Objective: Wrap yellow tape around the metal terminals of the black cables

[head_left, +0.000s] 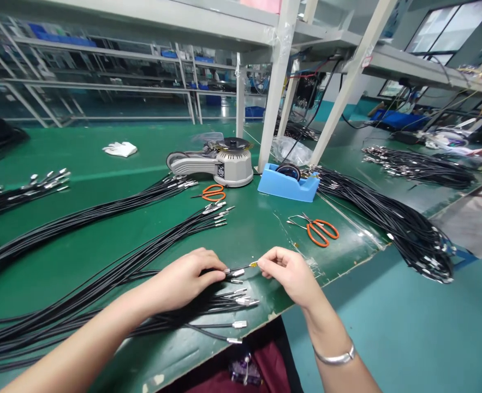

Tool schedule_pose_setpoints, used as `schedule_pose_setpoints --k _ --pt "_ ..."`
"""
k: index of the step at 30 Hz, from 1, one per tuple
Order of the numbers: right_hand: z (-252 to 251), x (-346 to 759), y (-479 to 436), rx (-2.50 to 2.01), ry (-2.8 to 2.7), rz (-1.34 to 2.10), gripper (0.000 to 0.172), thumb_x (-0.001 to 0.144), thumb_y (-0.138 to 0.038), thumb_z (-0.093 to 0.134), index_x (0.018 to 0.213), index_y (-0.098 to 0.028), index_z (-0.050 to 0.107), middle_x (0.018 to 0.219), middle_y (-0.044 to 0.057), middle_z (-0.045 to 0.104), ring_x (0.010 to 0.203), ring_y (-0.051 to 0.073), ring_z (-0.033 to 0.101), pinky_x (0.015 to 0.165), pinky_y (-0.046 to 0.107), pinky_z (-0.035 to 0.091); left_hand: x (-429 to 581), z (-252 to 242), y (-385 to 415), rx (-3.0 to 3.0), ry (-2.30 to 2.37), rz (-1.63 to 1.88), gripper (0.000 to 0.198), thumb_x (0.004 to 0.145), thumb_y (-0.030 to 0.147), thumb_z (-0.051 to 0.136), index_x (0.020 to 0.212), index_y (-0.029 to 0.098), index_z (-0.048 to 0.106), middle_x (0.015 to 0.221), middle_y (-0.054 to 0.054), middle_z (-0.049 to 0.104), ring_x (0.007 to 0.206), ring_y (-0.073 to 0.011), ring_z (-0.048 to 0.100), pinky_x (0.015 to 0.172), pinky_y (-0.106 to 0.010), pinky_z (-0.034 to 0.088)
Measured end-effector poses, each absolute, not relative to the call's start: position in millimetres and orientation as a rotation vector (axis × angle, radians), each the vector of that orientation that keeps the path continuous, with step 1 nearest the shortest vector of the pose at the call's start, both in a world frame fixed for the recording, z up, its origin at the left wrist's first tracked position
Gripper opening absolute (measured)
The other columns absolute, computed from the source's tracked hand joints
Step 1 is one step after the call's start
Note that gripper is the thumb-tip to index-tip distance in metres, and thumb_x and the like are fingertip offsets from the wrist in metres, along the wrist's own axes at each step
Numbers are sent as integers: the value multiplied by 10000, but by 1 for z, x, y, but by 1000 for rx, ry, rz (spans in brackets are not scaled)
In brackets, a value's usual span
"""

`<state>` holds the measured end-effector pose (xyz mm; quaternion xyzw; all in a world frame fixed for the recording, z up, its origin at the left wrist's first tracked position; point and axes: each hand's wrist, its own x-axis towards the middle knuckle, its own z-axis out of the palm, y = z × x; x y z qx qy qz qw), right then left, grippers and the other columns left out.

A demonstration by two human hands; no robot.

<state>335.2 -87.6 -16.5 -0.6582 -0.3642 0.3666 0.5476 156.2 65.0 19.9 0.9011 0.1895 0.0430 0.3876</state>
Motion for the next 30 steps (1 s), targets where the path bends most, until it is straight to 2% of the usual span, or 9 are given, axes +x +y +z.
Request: schedule_pose_setpoints --k 3,10,17,23,30 --pt "-15 331 -89 -1561 -826 843 184 734 -325 655 676 -153 627 599 -11 610 584 128 548 599 258 431 172 19 53 2278 464 110 192 806 324 552 772 246 724 798 -22 689 799 -185 589 756 -246 419" --pt "-16 325 -92 -1570 -789 805 168 737 -299 657 661 -151 632 580 -16 614 563 122 549 580 246 432 193 22 39 2174 576 61 226 766 377 547 719 206 686 697 3 652 663 -165 560 617 -232 388" --pt "-19 325 -96 -1571 -781 811 170 745 -309 659 686 -149 650 611 2 638 592 136 578 609 257 455 195 18 32 2007 646 63 240 732 380 570 655 169 656 587 25 585 569 -137 482 546 -219 343" --pt "-20 323 -98 -1575 -784 803 162 752 -299 655 689 -150 648 618 4 640 605 139 581 614 256 456 198 14 30 1989 604 23 255 750 384 546 677 165 655 594 25 576 569 -134 474 538 -217 334" --pt "-22 321 -101 -1592 -830 763 145 762 -280 643 698 -150 653 629 7 648 609 139 577 608 254 452 199 14 27 2184 556 85 226 776 326 521 674 197 676 682 0 633 656 -162 549 602 -228 364"
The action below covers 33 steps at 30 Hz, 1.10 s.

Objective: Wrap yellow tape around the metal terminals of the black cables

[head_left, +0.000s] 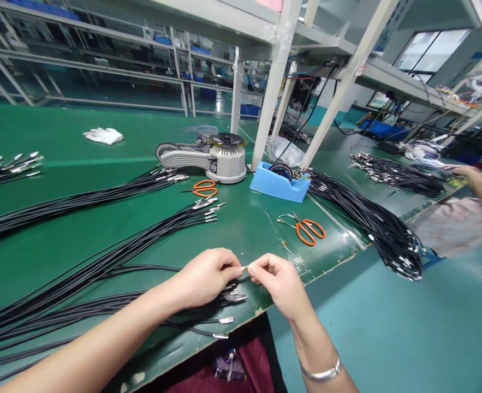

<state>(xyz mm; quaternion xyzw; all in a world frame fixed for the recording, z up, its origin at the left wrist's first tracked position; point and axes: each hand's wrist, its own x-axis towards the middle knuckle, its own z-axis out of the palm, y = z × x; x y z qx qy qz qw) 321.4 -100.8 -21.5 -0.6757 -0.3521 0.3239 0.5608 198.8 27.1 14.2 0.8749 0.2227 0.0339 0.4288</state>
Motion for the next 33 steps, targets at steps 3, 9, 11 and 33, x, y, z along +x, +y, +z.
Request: schedule_pose_setpoints --k 3,9,11,33 --pt "-20 320 -103 -1595 -852 759 142 763 -270 638 687 -151 641 623 4 642 601 133 569 601 247 444 200 15 24 2226 529 156 212 773 287 527 645 198 671 676 -5 624 658 -161 554 624 -232 376" --pt "-21 320 -102 -1606 -871 769 154 770 -277 623 689 -147 623 641 7 636 613 130 566 608 240 437 204 13 20 2312 531 70 221 799 242 484 672 179 654 699 -8 619 700 -154 557 654 -235 389" --pt "-21 320 -100 -1611 -877 788 154 765 -275 622 681 -146 614 638 9 631 616 132 564 614 243 435 204 11 17 2329 552 53 215 804 234 482 691 174 655 718 -13 628 721 -154 564 671 -236 397" --pt "-14 367 43 -1870 -1438 801 52 672 -189 653 721 -189 669 679 4 673 610 136 592 584 238 439 193 -29 132 2960 937 493 256 849 90 428 755 143 660 785 -103 599 792 -239 515 723 -346 413"
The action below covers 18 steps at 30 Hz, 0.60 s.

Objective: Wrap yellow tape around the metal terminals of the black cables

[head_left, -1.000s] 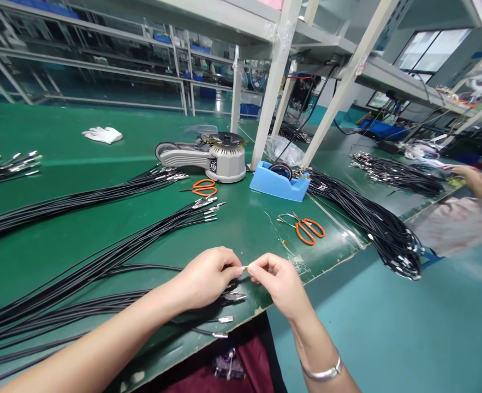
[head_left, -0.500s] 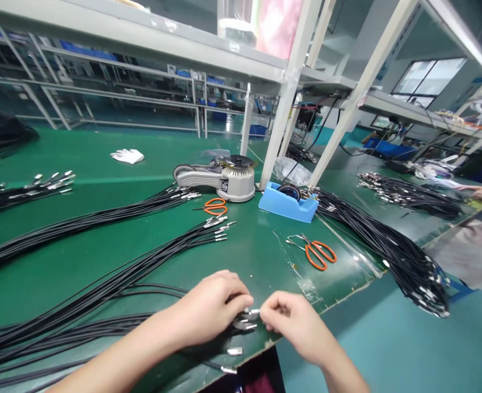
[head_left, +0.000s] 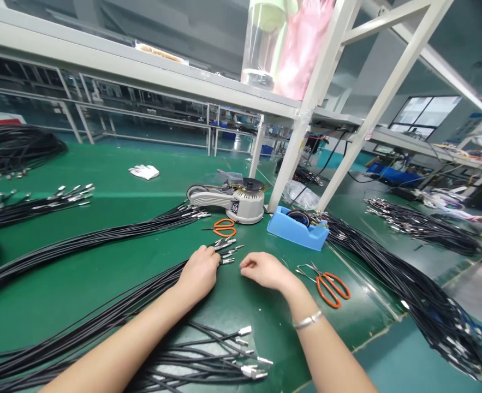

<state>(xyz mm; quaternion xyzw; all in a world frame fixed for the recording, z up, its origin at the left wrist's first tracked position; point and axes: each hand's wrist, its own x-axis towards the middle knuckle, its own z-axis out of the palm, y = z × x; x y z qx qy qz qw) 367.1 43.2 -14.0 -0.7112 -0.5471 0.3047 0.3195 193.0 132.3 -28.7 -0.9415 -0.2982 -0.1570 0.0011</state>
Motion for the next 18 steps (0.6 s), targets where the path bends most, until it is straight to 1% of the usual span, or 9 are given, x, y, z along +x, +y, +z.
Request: schedule_pose_setpoints --k 2,5,9,11,14,16,18 --pt "-20 367 64 -1880 -1466 744 80 629 -170 684 702 -201 677 653 -10 660 600 139 577 593 246 427 191 -30 133 -2939 -964 -517 263 859 96 418 765 145 658 774 -98 597 769 -231 510 703 -339 411" --pt "-30 364 78 -1859 -1468 665 85 661 -175 664 731 -218 686 645 -19 645 609 138 570 625 254 422 189 -32 133 -2944 -968 -556 265 881 125 410 794 150 659 768 -86 597 759 -219 505 699 -330 410" --pt "-43 359 75 -1802 -1400 593 72 719 -191 622 735 -228 681 764 0 655 702 147 571 728 275 423 191 -34 135 -2982 -925 -599 247 889 163 429 800 179 659 788 -68 600 784 -219 499 705 -333 402" --pt "-45 359 73 -1769 -1335 619 99 731 -196 608 792 -231 678 787 1 655 700 143 572 739 281 433 192 -35 136 -2994 -921 -629 260 895 165 417 788 183 654 777 -65 595 781 -220 496 700 -337 398" --pt "-44 360 72 -1698 -1215 752 144 778 -265 563 861 -195 659 753 16 662 627 133 588 641 269 468 191 -34 135 -3008 -922 -706 259 914 185 387 836 169 633 806 -72 602 801 -219 502 725 -347 401" --pt "-40 361 71 -1627 -1145 873 222 806 -342 532 842 -156 649 738 43 674 588 131 603 561 252 473 189 -33 132 -3019 -921 -766 249 922 195 368 880 161 612 827 -74 611 809 -215 510 743 -353 405" --pt "-36 361 69 -1545 -1096 971 279 788 -397 562 805 -132 646 729 60 684 579 127 614 540 241 479 188 -30 127 -3038 -923 -817 237 920 187 362 886 164 595 821 -65 616 797 -207 519 742 -350 412"
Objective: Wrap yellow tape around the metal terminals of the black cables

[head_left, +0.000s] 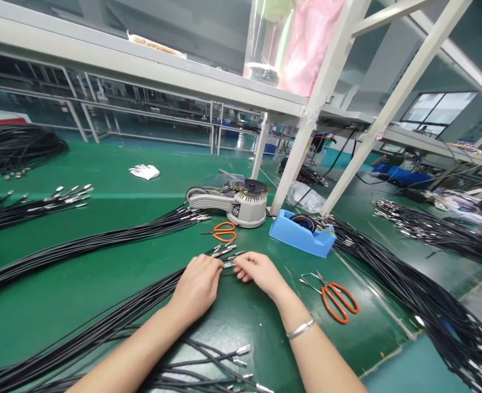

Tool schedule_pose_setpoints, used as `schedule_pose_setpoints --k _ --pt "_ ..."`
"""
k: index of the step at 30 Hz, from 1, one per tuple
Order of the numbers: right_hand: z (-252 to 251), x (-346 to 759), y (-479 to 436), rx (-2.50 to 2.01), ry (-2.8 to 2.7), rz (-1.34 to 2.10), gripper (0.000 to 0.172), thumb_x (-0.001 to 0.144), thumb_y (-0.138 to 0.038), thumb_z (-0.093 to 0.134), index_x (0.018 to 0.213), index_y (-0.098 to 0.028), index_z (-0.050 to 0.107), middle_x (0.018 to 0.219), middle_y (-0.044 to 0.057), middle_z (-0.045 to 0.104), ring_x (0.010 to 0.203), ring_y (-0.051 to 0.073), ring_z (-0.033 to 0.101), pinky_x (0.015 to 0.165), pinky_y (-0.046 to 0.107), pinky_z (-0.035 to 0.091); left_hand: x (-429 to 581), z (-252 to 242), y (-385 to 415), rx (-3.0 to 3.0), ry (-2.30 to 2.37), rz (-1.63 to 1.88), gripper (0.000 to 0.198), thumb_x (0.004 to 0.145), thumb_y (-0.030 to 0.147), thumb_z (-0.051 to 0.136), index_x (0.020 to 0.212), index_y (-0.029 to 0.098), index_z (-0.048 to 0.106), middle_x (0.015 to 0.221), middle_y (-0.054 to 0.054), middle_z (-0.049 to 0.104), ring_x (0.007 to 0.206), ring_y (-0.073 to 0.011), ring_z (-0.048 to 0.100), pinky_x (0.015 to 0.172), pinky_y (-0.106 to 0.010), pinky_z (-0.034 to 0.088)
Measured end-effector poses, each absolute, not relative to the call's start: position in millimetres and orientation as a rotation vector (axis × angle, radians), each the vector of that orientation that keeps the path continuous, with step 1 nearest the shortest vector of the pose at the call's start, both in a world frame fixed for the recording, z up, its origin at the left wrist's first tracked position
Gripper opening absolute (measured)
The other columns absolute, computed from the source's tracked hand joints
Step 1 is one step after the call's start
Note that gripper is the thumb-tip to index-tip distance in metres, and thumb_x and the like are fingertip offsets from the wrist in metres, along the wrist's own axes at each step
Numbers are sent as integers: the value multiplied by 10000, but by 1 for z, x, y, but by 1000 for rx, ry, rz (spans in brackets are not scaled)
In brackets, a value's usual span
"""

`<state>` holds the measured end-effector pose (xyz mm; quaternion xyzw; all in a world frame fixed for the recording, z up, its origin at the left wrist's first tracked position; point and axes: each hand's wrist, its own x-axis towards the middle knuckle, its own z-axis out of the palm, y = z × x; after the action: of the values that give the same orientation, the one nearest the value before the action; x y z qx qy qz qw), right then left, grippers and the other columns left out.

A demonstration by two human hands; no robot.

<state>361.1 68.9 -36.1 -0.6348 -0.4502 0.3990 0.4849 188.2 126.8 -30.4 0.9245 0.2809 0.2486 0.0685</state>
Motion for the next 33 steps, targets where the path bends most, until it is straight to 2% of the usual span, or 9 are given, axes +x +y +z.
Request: schedule_pose_setpoints --k 2,6,9,15,23,25,29,33 --pt "-32 361 66 -1467 -1065 1028 305 743 -423 624 784 -122 649 732 61 689 597 122 620 578 244 494 188 -27 122 2743 835 772 213 907 165 374 896 173 587 838 -57 624 806 -197 529 748 -338 422" --pt "-27 358 62 -1360 -1053 1084 351 657 -429 715 816 -120 666 708 40 679 639 129 626 651 270 506 191 -21 118 2680 830 778 243 877 143 411 1037 193 586 914 -52 639 867 -191 536 787 -325 428" --pt "-26 357 62 -1356 -1050 1067 331 622 -414 741 770 -127 663 633 10 650 589 121 597 621 268 490 193 -19 119 2666 824 728 264 877 164 419 1026 219 631 867 -38 649 838 -190 536 762 -320 422" --pt "-29 355 65 -1439 -1071 1029 226 673 -352 688 687 -133 634 571 -10 615 516 96 550 559 241 456 191 -19 119 2644 837 626 255 897 264 434 904 241 688 829 -24 691 805 -199 545 764 -337 410" --pt "-34 364 61 -1620 -1261 942 77 667 -220 681 700 -152 671 609 -3 649 572 120 577 592 246 459 189 -29 130 2566 955 541 285 898 234 402 895 175 680 876 -70 653 865 -191 596 816 -309 448" --pt "-37 364 60 -1682 -1301 843 11 661 -180 670 669 -174 675 622 -9 644 591 125 561 621 254 445 192 -29 135 2553 964 505 213 847 210 483 891 184 689 858 -61 662 834 -191 616 785 -301 463" --pt "-40 358 62 -1743 -1313 692 80 685 -149 629 644 -210 663 690 -4 637 674 146 553 733 286 431 198 -19 146 2544 969 487 162 722 116 579 778 199 706 767 -40 672 785 -209 630 749 -310 469" --pt "-37 354 64 -1714 -1232 691 41 708 -191 631 711 -218 661 785 10 643 745 157 565 772 292 434 194 -1 144 2513 987 644 222 817 156 474 848 180 692 844 -60 650 858 -210 612 813 -334 461"
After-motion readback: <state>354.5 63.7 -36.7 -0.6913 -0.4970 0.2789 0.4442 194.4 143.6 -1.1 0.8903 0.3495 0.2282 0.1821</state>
